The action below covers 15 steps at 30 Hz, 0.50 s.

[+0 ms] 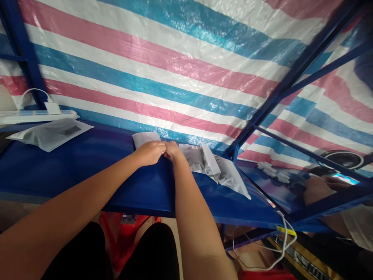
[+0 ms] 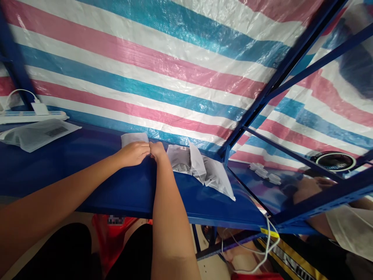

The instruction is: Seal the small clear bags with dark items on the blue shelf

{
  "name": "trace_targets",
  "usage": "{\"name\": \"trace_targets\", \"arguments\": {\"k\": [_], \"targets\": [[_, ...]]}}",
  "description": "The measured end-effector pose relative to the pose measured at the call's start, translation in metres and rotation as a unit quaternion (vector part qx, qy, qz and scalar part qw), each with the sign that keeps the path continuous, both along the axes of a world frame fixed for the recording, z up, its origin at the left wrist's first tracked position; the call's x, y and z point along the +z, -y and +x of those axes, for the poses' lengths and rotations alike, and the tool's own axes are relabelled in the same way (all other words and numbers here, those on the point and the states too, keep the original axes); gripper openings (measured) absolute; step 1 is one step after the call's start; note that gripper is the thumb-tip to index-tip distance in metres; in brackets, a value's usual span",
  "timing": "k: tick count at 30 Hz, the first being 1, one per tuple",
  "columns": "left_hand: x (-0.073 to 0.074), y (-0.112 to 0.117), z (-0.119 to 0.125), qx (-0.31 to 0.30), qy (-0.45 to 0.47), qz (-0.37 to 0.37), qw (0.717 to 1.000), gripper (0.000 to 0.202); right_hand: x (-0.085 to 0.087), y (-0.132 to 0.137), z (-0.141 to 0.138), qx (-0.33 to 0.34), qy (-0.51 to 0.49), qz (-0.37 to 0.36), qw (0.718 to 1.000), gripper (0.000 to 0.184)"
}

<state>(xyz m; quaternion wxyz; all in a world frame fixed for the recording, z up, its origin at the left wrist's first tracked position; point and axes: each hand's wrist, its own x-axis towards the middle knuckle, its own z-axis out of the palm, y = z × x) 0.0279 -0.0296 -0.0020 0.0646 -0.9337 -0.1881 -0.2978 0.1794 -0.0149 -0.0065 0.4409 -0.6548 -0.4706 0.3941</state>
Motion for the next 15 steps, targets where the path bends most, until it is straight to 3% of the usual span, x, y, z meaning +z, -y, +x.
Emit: {"name": "trace_targets", "arguments": {"k": [7,15], "targets": [[0.006,0.015,0.004,-0.004,-0.02,-0.006,1.0,0.024,0.004,0.003,0.006,-0.016,0.046,-0.016,0.999,0.025],[0.006,0.016,0.004,0.15,-0.047,0.01,0.988,0.016,0.011,0.01,0.007,0.021,0.036,-0.05,0.998,0.027]]}}
